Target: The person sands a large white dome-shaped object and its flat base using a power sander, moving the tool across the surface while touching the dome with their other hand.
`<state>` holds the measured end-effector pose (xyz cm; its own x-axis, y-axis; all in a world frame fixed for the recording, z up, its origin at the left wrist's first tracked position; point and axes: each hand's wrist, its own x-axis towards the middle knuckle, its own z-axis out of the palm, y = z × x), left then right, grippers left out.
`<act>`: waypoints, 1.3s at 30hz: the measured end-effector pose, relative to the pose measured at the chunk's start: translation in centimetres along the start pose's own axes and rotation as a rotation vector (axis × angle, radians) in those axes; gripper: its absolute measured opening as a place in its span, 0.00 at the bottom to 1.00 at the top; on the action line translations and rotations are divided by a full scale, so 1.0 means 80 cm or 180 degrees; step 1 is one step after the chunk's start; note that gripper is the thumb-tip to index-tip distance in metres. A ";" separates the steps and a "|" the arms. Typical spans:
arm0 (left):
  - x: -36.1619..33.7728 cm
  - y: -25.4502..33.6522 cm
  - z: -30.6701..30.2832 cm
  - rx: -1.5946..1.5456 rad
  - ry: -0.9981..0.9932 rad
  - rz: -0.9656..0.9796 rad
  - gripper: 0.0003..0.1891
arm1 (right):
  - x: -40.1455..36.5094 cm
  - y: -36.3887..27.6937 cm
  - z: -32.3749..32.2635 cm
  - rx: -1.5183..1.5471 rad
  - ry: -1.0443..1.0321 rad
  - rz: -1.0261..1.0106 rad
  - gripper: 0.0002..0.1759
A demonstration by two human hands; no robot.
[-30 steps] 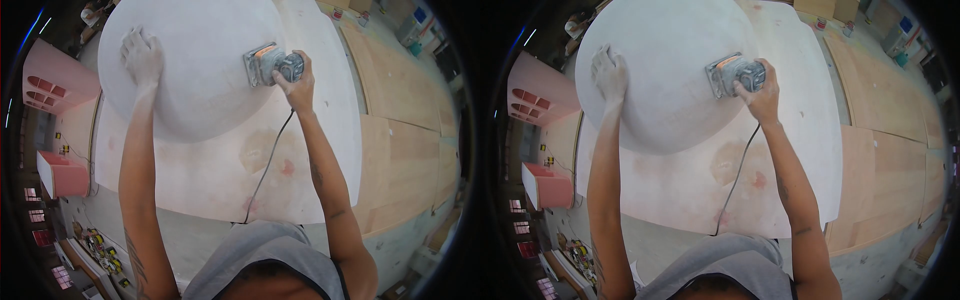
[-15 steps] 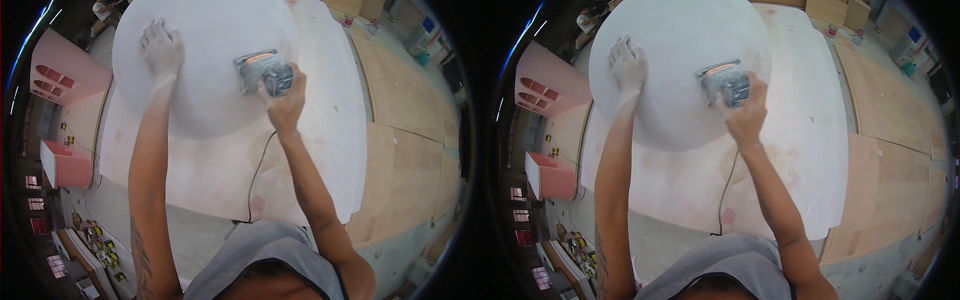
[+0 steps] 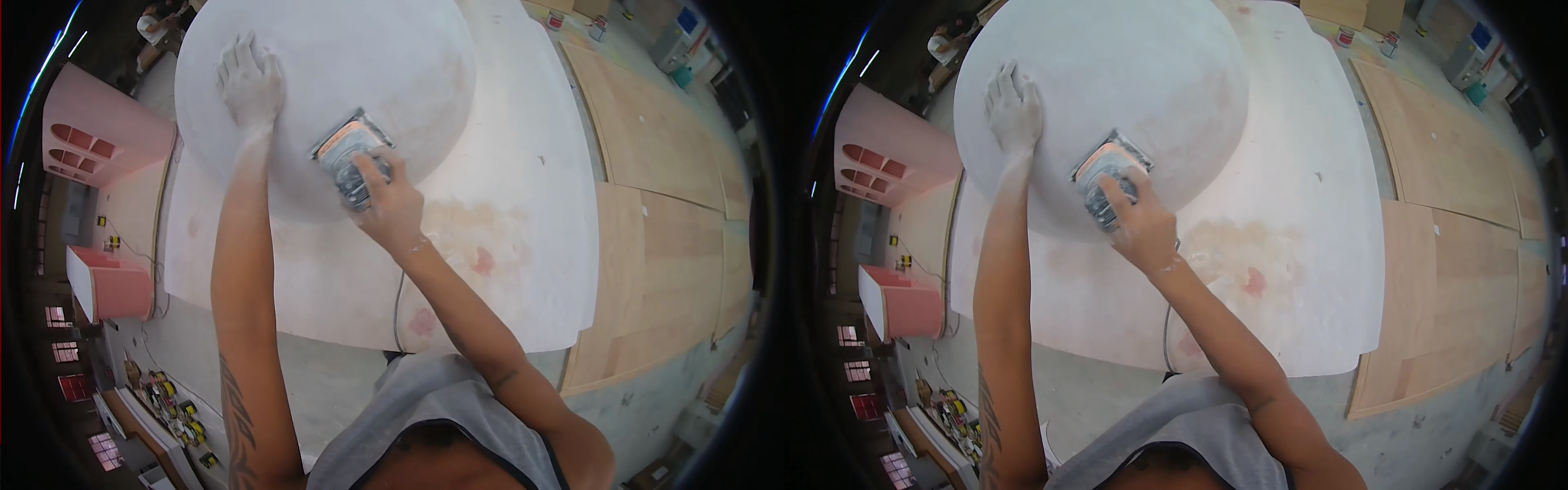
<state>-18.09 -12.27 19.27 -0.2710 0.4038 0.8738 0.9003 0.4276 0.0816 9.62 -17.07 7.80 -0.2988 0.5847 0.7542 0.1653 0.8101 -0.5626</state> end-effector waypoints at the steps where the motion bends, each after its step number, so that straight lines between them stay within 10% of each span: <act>1: -0.002 0.002 0.002 0.0049 -0.0011 -0.0008 0.25 | 0.005 0.011 -0.010 -0.0033 0.0110 0.0124 0.45; 18: -0.007 0.037 -0.019 -0.0048 -0.0473 0.1129 0.28 | 0.167 0.224 -0.114 0.0186 0.0508 0.1944 0.43; 39: 0.001 0.036 -0.022 -0.0055 -0.0431 0.1086 0.27 | 0.069 0.053 -0.057 -0.0163 0.0035 0.0310 0.41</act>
<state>-14.94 -12.42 20.41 0.0042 0.6248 0.7808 0.9520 0.2365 -0.1944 12.91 -10.23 11.15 -0.2685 0.6610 0.7007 0.2410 0.7504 -0.6155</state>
